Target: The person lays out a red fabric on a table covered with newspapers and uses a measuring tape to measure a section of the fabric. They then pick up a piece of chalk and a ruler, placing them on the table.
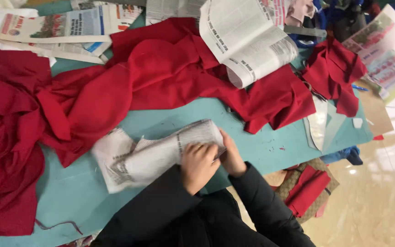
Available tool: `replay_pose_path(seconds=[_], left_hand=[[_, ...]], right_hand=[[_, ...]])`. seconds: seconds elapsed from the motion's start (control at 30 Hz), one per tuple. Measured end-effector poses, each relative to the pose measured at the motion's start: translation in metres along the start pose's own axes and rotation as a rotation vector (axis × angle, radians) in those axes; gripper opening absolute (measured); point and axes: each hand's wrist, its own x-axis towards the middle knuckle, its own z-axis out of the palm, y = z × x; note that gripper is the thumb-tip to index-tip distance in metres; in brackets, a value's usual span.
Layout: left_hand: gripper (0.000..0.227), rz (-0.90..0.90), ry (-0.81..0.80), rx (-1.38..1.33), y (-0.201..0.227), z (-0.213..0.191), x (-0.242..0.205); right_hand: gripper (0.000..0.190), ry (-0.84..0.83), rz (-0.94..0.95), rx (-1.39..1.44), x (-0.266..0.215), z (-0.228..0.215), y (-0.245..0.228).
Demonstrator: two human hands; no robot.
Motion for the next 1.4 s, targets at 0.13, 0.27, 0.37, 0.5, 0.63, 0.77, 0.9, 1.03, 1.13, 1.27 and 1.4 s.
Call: replay_pose_path(seconds=[0.13, 0.27, 0.37, 0.5, 0.63, 0.77, 0.9, 1.03, 1.13, 1.27, 1.4], left_hand=[[0.044, -0.067, -0.294, -0.239, -0.001, 0.036, -0.016], [0.047, -0.087, -0.355, -0.478, -0.019, -0.005, -0.028], [0.041, -0.129, -0.276, -0.329, -0.041, -0.057, -0.046], [0.048, -0.285, -0.445, 0.1, -0.09, -0.079, -0.101], [0.072, -0.218, -0.44, 0.271, -0.121, -0.06, -0.14], [0.079, -0.288, -0.532, 0.219, -0.131, -0.07, -0.138], [0.088, -0.389, -0.686, 0.232, -0.147, -0.083, -0.142], [0.095, -0.343, -0.541, 0.424, -0.174, -0.07, -0.161], [0.089, -0.264, -0.287, 0.367, -0.215, -0.07, -0.154], [0.042, -0.598, -0.238, 0.164, -0.293, -0.114, -0.086], [0.023, -0.449, 0.149, 0.078, -0.387, -0.158, 0.001]], right_hand=[[0.034, 0.089, 0.007, -0.299, 0.014, -0.022, -0.011], [0.019, 0.123, -0.14, -0.766, 0.031, -0.071, 0.005], [0.028, 0.176, -0.226, -1.265, 0.021, -0.083, 0.003], [0.053, 0.218, -0.402, -1.535, 0.01, -0.077, -0.005], [0.039, -0.071, -0.607, -1.576, -0.003, -0.01, 0.004], [0.069, -0.517, -0.758, -1.559, 0.029, -0.003, 0.022], [0.083, -0.25, -0.659, -1.996, 0.077, -0.051, 0.014], [0.084, -0.173, -0.526, -2.073, 0.073, -0.033, 0.009], [0.091, -0.124, -0.447, -2.113, 0.071, -0.03, 0.015], [0.084, -0.078, -0.402, -2.002, 0.053, -0.019, 0.009], [0.081, -0.031, -0.492, -1.873, 0.03, 0.01, -0.001]])
